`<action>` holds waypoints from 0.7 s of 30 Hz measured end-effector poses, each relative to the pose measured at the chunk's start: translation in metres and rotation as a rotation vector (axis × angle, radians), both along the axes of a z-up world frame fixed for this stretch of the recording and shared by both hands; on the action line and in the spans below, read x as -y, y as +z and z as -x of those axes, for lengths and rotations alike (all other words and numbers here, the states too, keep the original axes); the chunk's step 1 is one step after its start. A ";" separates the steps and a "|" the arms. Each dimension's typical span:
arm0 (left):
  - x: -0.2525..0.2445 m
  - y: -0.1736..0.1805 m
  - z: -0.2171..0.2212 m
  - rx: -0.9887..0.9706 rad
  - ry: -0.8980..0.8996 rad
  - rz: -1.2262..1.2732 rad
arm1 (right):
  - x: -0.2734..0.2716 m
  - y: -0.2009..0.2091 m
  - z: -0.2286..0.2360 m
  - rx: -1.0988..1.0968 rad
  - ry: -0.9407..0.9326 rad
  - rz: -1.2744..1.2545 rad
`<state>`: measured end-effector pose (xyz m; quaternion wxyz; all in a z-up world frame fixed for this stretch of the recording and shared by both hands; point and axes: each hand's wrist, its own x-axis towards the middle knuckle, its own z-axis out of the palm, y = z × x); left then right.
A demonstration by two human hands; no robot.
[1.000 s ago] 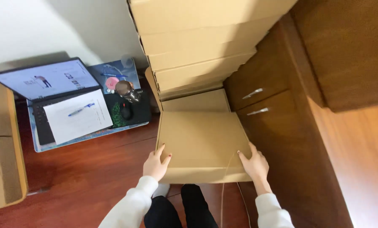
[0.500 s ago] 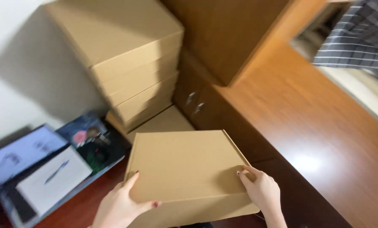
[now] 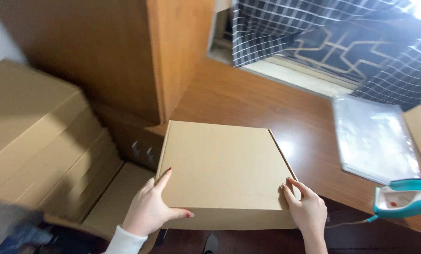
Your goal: Hanging t-shirts on hangers, placing them on a rack, and unboxing packaged garments.
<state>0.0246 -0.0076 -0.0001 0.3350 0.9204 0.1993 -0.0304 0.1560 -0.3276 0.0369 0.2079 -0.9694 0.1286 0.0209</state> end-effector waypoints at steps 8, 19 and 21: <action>0.043 -0.055 -0.186 -0.012 -0.164 0.009 | 0.072 -0.090 -0.134 0.144 -0.085 -0.026; 0.077 -0.134 -0.361 0.535 -0.368 -0.980 | 0.061 -0.149 -0.283 0.469 0.218 0.314; 0.064 -0.145 -0.387 0.618 -0.323 -1.029 | 0.054 -0.156 -0.307 0.605 0.359 0.405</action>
